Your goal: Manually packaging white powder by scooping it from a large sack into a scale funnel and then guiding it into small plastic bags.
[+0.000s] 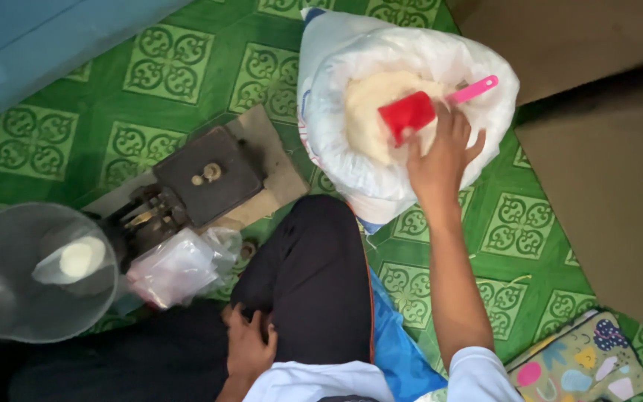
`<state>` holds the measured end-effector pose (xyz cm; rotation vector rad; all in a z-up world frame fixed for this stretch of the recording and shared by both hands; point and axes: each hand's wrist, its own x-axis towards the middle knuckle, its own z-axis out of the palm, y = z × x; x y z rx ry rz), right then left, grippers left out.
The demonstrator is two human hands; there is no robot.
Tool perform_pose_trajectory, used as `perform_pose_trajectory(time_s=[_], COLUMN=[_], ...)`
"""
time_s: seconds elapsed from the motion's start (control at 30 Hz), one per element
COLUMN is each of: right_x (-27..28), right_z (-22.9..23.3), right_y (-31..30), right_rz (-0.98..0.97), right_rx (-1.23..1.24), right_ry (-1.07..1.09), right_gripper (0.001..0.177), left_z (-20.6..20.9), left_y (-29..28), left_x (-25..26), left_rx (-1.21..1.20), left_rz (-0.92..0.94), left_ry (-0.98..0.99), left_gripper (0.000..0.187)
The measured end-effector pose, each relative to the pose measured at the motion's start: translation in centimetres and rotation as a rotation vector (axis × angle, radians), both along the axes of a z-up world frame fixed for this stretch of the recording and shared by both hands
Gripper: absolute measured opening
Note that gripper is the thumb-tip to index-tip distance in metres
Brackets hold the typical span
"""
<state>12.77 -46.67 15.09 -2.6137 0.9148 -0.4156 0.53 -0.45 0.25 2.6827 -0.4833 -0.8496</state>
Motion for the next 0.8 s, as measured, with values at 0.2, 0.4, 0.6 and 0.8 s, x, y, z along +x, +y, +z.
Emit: perform_pose_trajectory(time_s=[0.2,0.4,0.6,0.8], right_x=[-0.8,-0.9,1.2,5.3], right_z=[-1.6,-4.3,-4.6,2.8], right_y=[6.5,17.0,24.3,29.9], right_rz=[0.049,0.33,0.506,0.623], right_rx=[-0.012,-0.13,-0.013,0.271], right_ry=[-0.44,-0.927,-0.926,-0.751], right_gripper=[0.043,0.016,0.02,0.014], left_z=[0.8,1.0,5.2,14.9], left_y=[-0.6,-1.0,-1.2,0.9], left_x=[-0.1,0.3,3.5,9.7], left_rx=[-0.113,-0.273,-0.366,-0.626], left_rz=[0.039,0.099,0.101,0.216], left_ry=[-0.051,-0.046,-0.096,-0.34], left_gripper=[0.036,0.042,0.024,0.023])
